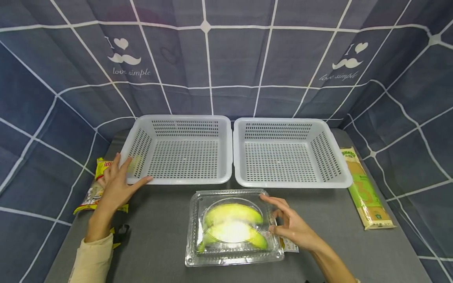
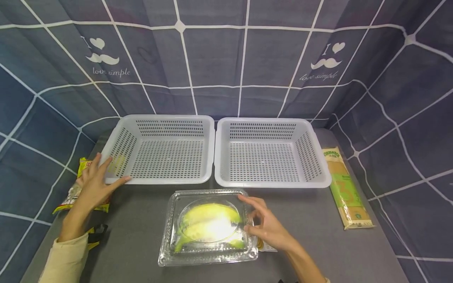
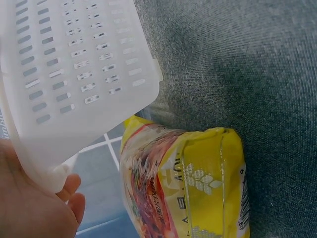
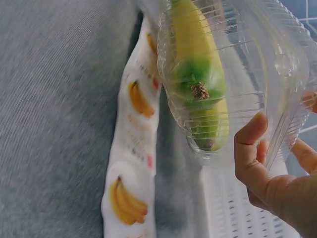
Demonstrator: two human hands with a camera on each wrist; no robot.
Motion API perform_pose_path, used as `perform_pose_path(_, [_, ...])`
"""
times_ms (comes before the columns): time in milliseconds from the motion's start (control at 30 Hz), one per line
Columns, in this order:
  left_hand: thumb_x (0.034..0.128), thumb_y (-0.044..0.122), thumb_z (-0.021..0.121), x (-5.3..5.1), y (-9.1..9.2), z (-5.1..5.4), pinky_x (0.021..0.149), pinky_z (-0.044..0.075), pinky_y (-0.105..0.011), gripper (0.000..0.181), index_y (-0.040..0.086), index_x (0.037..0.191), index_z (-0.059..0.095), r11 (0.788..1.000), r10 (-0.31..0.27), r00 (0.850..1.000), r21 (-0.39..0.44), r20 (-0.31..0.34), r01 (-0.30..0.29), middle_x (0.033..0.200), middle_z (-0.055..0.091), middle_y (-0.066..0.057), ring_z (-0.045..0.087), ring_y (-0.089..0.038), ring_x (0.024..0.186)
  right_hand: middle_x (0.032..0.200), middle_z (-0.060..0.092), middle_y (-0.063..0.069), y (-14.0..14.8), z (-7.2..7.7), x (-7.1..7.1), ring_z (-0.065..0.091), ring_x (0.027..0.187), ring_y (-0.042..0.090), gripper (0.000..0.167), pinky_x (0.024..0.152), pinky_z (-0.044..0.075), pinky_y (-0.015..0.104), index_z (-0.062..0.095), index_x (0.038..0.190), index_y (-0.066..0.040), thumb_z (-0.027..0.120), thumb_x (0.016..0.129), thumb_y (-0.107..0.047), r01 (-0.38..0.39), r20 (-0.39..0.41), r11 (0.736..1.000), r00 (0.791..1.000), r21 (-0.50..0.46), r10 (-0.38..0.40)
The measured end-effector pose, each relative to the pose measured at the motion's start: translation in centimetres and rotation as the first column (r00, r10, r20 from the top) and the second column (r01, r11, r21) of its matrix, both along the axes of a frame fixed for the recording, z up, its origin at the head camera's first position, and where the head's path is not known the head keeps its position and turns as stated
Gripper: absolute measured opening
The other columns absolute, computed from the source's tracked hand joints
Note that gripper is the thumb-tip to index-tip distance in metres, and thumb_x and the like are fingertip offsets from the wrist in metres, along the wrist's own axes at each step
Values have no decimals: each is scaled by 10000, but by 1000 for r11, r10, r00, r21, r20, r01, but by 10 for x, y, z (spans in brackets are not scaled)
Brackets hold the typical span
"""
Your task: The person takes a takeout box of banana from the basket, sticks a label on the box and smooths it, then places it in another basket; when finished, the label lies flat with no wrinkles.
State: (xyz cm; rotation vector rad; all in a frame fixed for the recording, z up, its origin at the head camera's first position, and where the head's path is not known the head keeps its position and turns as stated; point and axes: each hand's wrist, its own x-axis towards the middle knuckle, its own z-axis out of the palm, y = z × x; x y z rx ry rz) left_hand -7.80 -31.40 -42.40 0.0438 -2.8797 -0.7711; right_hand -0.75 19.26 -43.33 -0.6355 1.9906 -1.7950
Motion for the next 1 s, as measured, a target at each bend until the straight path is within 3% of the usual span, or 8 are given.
perform_pose_path(167, [802, 585, 716, 0, 0, 0, 884, 85, -719, 994, 4, 1505, 321, 1000, 7, 1000, -4, -7, -7, 1633, -19, -219, 117, -586, 1338, 1474, 244, 167, 4, -10, -4, 469, 961, 183, 741, 621, 542, 296, 321, 1521, -92, 639, 861, 16, 36, -27, 997, 999, 68, -34])
perform_pose_path(400, [815, 562, 714, -1, -2, -2, 908, 59, -730, 974, 3, 1504, 313, 1000, -7, 1000, 6, -4, 7, 1632, -30, -225, 101, -595, 1340, 1487, 216, 179, 4, -18, -10, 474, 928, 172, 727, 633, 549, 299, 297, 1528, -71, 630, 888, 19, 30, -20, 998, 999, 55, -29])
perform_pose_path(700, [833, 559, 697, 1, -2, 0, 944, -12, -780, 965, 5, 1512, 295, 1000, -22, 1000, -9, 5, 22, 1625, -50, -247, 2, -624, 1391, 1478, 225, 158, 2, -24, -12, 427, 985, 263, 730, 616, 541, 311, 305, 1533, -118, 636, 892, -8, 41, -17, 996, 999, 80, -40])
perform_pose_path(867, [818, 532, 725, 4, -4, 0, 926, 32, -759, 934, 5, 1491, 347, 999, -37, 997, -15, -66, 36, 1622, 12, -257, 62, -586, 1400, 1477, 221, 162, 1, -23, -13, 420, 976, 266, 728, 644, 554, 332, 300, 1536, -123, 633, 896, -21, 37, -22, 996, 999, 81, -35])
perform_pose_path(1000, [804, 491, 756, 10, 0, 8, 906, 82, -727, 890, 16, 1468, 403, 998, -68, 987, -2, -146, 68, 1611, 138, -243, 134, -565, 1395, 1474, 216, 172, 1, -23, -13, 408, 974, 289, 719, 660, 553, 334, 301, 1531, -105, 626, 896, -14, 37, -29, 996, 999, 76, -35])
